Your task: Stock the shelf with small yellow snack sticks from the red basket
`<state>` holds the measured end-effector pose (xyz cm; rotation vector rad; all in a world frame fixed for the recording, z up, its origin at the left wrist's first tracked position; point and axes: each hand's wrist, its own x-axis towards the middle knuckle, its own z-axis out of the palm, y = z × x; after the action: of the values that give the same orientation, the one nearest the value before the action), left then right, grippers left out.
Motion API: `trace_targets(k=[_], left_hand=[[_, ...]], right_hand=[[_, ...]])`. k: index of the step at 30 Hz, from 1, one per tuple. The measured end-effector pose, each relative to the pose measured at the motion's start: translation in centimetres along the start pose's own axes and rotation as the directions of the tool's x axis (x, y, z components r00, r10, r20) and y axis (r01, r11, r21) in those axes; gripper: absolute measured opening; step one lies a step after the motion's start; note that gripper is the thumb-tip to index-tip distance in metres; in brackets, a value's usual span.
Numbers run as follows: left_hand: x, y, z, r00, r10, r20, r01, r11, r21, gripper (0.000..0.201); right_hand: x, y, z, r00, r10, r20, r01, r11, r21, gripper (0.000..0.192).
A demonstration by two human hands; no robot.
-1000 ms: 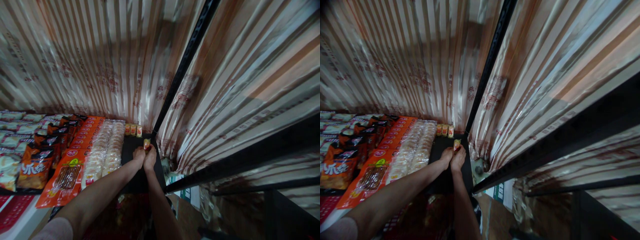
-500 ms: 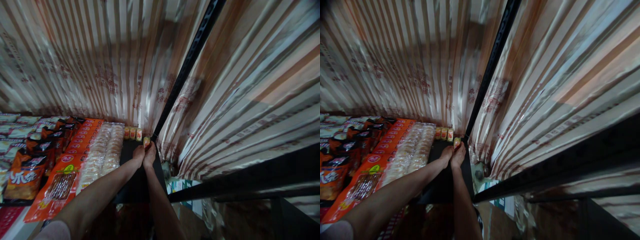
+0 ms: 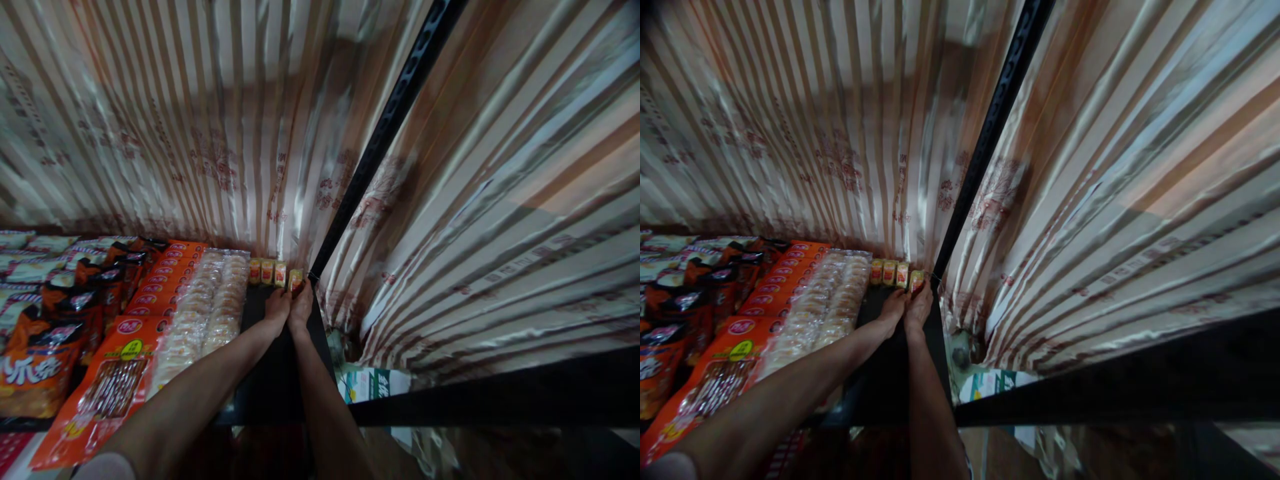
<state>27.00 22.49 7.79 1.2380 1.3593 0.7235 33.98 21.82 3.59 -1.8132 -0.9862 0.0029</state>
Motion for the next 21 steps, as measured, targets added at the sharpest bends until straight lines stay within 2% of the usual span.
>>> trace_targets(k=[7, 16, 21], left_hand=[[-0.4, 1.2, -0.7, 1.0, -0.018, -0.004, 0.018, 0.998, 0.068, 0.029], [-0.2, 1.2, -1.0, 1.0, 0.01, -0.02, -0.008, 0.998, 0.064, 0.025], [0.3, 1.1, -0.8, 1.0, 0.022, 0.004, -0.022, 0.999, 0.046, 0.025]], right_hand=[[1.1, 0.5, 1.0, 0.997, -0.082, 0.011, 0.082, 0.997, 0.003, 0.054], [1.7, 0.9, 1.8, 0.996, -0.068, 0.059, 0.068, 0.998, 0.003, 0.04], [1.6, 0.9, 1.9, 0.993, -0.087, 0.076, 0.084, 0.996, 0.029, 0.04]])
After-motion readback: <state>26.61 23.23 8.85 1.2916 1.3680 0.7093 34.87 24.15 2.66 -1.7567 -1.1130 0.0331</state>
